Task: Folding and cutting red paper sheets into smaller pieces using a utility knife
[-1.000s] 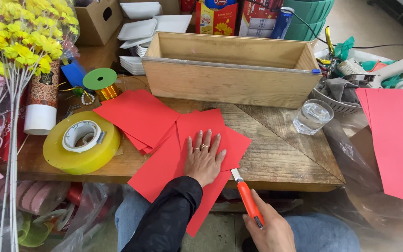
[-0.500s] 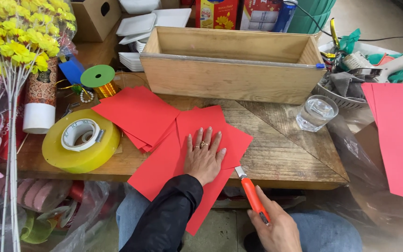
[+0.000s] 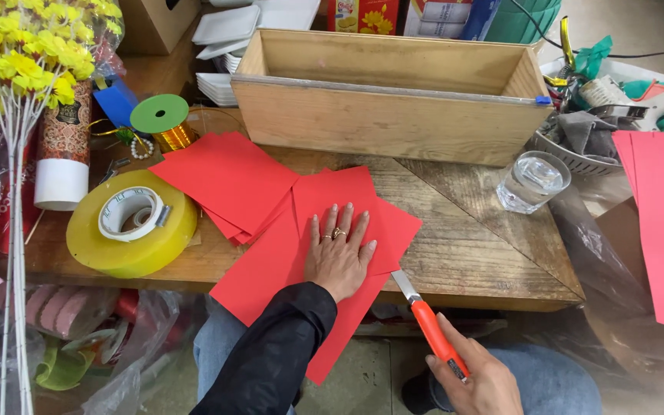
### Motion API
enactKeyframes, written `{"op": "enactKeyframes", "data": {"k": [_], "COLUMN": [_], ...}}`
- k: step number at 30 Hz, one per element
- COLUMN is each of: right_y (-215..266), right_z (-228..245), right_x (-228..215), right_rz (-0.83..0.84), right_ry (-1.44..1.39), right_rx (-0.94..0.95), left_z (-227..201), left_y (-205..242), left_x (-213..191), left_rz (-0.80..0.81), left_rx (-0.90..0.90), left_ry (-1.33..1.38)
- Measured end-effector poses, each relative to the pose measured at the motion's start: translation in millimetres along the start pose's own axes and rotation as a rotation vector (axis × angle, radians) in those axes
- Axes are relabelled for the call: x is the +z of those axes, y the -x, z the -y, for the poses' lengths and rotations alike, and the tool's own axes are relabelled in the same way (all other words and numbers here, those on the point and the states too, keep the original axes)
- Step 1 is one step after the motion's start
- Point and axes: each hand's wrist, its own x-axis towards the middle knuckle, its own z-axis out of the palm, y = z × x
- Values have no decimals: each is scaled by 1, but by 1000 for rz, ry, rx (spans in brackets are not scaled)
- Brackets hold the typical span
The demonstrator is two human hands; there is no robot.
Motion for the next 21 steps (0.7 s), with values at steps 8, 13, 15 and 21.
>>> {"op": "enactKeyframes", "data": {"k": [8, 13, 15, 21], "right_y": [6, -4, -7, -15], "right_z": [28, 36, 40, 50], "right_x": [-18, -20, -21, -27], "right_rz": [43, 34, 32, 29], "right_ry": [9, 4, -1, 7], "right_rx": [44, -25, -20, -58], "left_z": [-1, -2, -1, 0], "left_y": [1, 0, 0, 0], "left_x": [-5, -2, -2, 0], "left_rz": [9, 19, 10, -46], "left_rx": [7, -2, 5, 22], "left_ry": [-5, -9, -10, -25]}}
